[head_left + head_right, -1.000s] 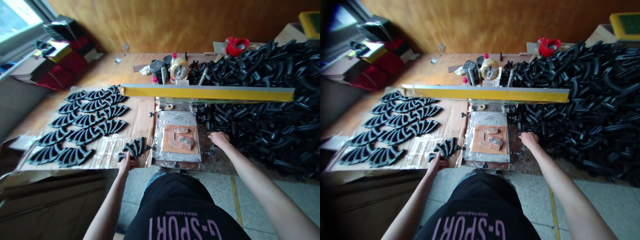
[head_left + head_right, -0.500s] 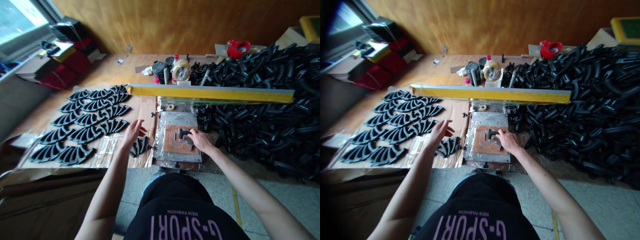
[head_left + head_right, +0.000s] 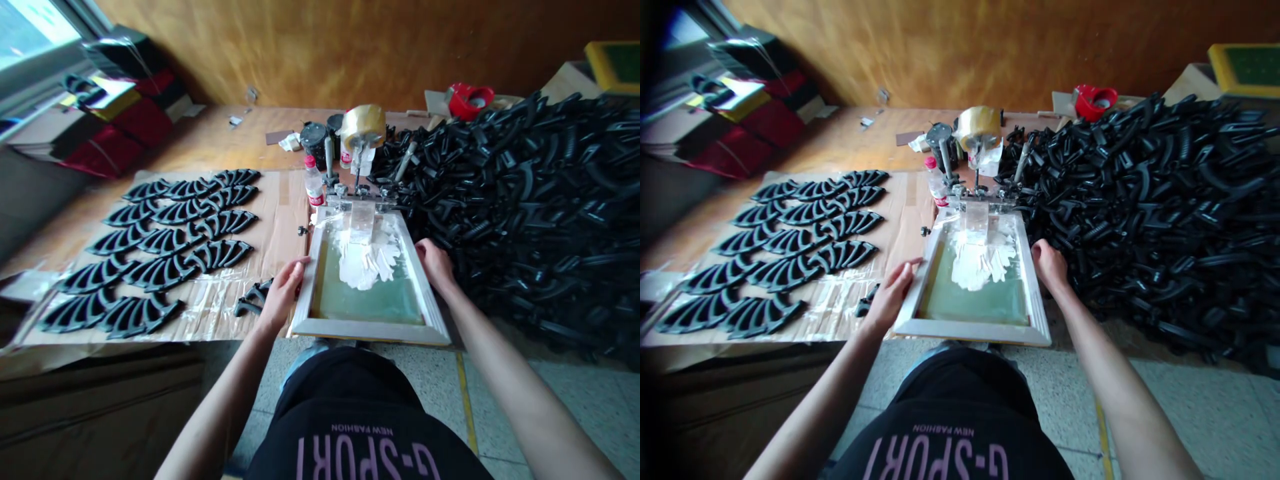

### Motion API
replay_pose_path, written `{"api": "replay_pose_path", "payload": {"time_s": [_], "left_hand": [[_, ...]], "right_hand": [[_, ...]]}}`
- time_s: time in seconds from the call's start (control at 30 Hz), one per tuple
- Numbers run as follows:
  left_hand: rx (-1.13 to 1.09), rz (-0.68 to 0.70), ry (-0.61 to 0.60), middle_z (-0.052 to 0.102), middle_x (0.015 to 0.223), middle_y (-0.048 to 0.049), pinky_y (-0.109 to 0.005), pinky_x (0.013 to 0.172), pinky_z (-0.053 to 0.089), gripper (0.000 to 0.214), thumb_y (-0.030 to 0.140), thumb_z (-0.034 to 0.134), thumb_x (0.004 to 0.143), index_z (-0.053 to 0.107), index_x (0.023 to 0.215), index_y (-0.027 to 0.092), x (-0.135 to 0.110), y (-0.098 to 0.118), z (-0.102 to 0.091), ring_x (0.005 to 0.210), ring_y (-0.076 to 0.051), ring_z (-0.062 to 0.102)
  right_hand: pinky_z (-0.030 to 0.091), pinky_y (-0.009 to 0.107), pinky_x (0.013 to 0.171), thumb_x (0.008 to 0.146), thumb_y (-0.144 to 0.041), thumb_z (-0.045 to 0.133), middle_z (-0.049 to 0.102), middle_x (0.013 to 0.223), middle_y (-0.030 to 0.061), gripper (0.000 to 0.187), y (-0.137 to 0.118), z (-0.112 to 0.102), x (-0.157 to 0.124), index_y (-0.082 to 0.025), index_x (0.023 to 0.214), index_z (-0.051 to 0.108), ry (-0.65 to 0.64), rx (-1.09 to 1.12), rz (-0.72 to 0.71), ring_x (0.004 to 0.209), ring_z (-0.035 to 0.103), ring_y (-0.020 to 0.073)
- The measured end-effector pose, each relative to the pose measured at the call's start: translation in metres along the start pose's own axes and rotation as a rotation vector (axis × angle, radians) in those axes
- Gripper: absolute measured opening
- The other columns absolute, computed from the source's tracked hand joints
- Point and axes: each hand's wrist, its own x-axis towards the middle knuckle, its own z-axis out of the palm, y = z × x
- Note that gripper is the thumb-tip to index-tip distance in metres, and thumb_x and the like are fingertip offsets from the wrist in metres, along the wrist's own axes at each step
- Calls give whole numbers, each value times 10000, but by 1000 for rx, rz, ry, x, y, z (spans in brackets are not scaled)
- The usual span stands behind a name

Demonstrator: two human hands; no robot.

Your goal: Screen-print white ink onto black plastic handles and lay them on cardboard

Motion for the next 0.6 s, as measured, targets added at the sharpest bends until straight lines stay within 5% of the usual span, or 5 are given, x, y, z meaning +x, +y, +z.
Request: {"api": "replay_pose_path", "payload": {"time_s": [0.07,0.13,0.23,0.37,0.6], "left_hand": [[7,-83,-27,633,737,17,-193,522,416,678,530,625,803,479,1396,236,2,-37,0,600,-111,560],[35,-108,-18,634,742,18,-194,536,412,781,498,653,778,388,1463,231,10,-68,3,614,-112,561],[105,-99,9,620,725,22,-186,507,366,763,491,641,781,413,1453,214,22,-95,5,570,-92,515],[115,-111,25,635,734,10,-205,528,400,728,490,662,762,484,1403,195,27,-103,3,590,-110,542],[74,-122,70,679,762,-19,-251,603,483,663,479,687,736,566,1318,185,23,-100,5,663,-158,613]], "right_hand": [[488,345,726,933,-276,476,659,1017,134,253,-9,-8,24,-158,1129,584,28,19,47,863,627,224],[474,381,857,853,-325,627,547,1282,184,477,-36,-11,48,-135,1273,503,64,33,-37,1099,559,272],[432,412,929,790,-294,710,538,1291,172,495,-86,-6,69,-132,1224,536,-57,59,-231,1173,494,307],[426,342,834,848,-124,574,650,947,116,86,-114,3,46,-129,926,612,-317,81,-352,942,561,237],[360,275,667,797,-39,523,626,803,52,162,-90,-24,-2,-170,800,618,-423,192,-779,809,530,181]]}}
